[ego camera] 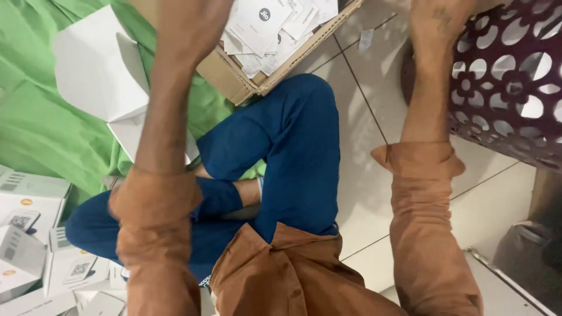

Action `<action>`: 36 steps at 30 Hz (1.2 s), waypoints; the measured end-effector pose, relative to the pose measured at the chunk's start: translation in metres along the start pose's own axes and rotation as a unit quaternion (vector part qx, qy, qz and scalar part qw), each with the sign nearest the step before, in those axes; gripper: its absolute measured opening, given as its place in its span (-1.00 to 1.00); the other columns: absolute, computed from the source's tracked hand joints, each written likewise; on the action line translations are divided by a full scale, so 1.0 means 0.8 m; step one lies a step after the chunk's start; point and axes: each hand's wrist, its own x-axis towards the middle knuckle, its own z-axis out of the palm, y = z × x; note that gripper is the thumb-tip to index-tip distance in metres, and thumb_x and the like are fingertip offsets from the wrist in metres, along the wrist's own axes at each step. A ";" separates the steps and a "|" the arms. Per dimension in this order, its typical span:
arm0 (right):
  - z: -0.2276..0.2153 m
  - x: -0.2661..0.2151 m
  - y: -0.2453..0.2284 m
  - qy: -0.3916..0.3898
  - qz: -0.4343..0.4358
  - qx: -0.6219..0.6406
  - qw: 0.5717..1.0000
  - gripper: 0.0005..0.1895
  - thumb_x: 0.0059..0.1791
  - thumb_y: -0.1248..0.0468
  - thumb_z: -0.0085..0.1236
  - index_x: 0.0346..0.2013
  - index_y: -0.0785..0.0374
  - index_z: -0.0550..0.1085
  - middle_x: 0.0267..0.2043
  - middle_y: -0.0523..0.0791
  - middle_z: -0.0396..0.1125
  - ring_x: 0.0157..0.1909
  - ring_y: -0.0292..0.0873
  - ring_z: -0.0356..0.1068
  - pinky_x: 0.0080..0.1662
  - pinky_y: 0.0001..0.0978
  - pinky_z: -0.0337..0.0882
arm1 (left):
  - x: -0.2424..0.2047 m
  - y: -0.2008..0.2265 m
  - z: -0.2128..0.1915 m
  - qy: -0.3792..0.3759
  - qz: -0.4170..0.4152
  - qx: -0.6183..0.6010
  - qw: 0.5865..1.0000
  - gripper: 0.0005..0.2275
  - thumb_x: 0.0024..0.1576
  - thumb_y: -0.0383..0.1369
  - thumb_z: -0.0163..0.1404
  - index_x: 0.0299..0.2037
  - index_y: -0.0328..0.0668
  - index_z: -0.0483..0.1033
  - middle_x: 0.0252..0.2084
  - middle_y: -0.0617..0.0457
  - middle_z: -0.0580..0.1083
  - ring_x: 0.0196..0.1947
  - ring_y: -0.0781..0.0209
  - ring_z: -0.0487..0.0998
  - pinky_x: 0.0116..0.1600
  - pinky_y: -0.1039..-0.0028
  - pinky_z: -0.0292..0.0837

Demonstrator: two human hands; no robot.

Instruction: The person packs products into individual boxes and includes instruction manuals.

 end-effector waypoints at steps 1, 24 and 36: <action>0.000 0.001 0.000 -0.018 0.009 -0.004 1.000 -0.77 0.25 0.22 0.14 -0.06 0.36 0.40 -0.17 0.05 0.26 -0.12 0.06 0.35 -0.03 -0.06 0.36 | -0.052 0.023 -0.052 0.061 0.079 -0.068 0.993 -0.82 0.32 -0.36 0.06 -0.07 -0.40 0.52 -0.17 -0.21 0.56 -0.16 -0.08 0.63 -0.02 0.23 0.50; 0.011 -0.162 -0.339 -0.054 -0.076 0.123 0.988 -0.85 0.15 0.56 0.28 -0.02 0.40 0.49 0.00 0.02 0.33 -0.03 -0.12 0.46 -0.02 -0.37 0.52 | -0.349 -0.215 -0.032 0.026 -0.082 0.359 0.929 0.21 -0.53 0.01 0.47 0.45 -0.24 0.19 0.40 -0.32 0.14 0.39 -0.21 0.16 0.44 0.05 -0.05; 0.028 -0.200 -0.405 -0.172 -0.113 0.212 0.955 -0.82 0.06 0.56 0.27 -0.07 0.36 0.53 -0.02 0.01 0.39 -0.05 -0.09 0.49 -0.07 -0.36 0.55 | -0.346 -0.246 -0.011 0.002 -0.105 0.376 0.921 0.20 -0.50 0.12 0.42 0.35 -0.54 0.22 0.30 -0.18 0.27 0.26 -0.18 0.29 0.23 0.21 0.35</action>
